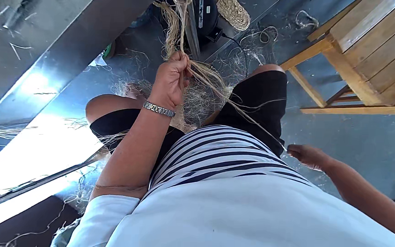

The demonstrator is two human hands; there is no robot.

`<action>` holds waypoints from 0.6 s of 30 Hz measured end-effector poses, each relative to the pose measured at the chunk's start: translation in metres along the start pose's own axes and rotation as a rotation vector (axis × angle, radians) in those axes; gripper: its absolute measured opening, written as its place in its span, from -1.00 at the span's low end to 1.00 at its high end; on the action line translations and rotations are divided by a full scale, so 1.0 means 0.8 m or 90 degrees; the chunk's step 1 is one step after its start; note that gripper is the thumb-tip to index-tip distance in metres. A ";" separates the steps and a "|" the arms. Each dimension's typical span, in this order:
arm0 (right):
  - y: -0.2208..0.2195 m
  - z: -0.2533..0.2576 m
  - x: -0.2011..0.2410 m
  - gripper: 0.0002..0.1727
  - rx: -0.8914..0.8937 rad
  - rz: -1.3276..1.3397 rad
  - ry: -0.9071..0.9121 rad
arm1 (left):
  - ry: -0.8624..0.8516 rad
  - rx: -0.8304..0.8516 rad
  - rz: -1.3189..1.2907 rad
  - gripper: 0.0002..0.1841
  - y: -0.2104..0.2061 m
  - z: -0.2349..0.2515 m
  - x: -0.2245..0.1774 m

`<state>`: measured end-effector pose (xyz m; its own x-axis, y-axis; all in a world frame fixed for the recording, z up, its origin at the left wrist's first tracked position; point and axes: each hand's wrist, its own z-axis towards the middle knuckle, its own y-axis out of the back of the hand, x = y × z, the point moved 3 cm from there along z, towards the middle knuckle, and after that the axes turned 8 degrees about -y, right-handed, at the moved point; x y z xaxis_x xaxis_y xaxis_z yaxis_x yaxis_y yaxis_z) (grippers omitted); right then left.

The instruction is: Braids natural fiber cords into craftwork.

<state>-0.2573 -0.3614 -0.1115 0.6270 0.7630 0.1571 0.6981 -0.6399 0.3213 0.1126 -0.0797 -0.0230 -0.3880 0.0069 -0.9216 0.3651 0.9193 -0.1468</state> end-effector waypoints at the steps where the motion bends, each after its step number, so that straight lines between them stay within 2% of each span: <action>1: -0.009 0.003 -0.018 -0.64 0.013 -0.044 -0.055 | -0.010 -0.005 -0.008 -0.76 0.004 0.000 -0.002; 4: -0.029 0.005 -0.076 -0.63 0.110 -0.175 -0.282 | -0.042 -0.003 -0.029 -0.75 0.017 0.004 -0.011; 5: -0.024 0.005 -0.090 -0.61 0.117 -0.189 -0.320 | -0.052 0.005 -0.025 -0.74 0.023 0.004 -0.012; 6: -0.005 0.004 -0.095 -0.61 0.071 -0.148 -0.323 | -0.060 0.017 -0.018 -0.75 0.028 0.007 -0.014; 7: 0.022 -0.003 -0.092 -0.64 -0.026 -0.073 -0.300 | -0.065 0.028 -0.011 -0.75 0.031 0.008 -0.015; 9: 0.087 -0.022 -0.058 -0.70 -0.294 0.044 -0.190 | -0.057 0.051 -0.015 -0.74 0.032 0.005 -0.011; 10: 0.125 -0.031 -0.028 -0.67 -0.400 0.074 -0.132 | -0.054 0.067 -0.025 -0.74 0.031 0.006 -0.010; 13: 0.204 -0.055 0.083 -0.60 -0.607 0.174 0.141 | -0.034 0.097 -0.065 -0.71 0.029 0.008 -0.003; 15: 0.221 -0.051 0.163 -0.64 -0.621 0.242 0.358 | -0.035 0.108 -0.085 -0.70 0.028 0.009 0.002; 17: 0.217 -0.033 0.246 -0.70 -0.522 0.297 0.523 | -0.043 0.117 -0.082 -0.72 0.026 0.009 0.003; 18: 0.210 -0.021 0.283 -0.70 -0.450 0.308 0.571 | -0.045 0.121 -0.069 -0.73 0.024 0.009 0.003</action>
<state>-0.0039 -0.2950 -0.0064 0.1159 0.4339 0.8935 -0.0534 -0.8955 0.4419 0.1248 -0.0648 -0.0303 -0.3752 -0.1215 -0.9189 0.4801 0.8226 -0.3048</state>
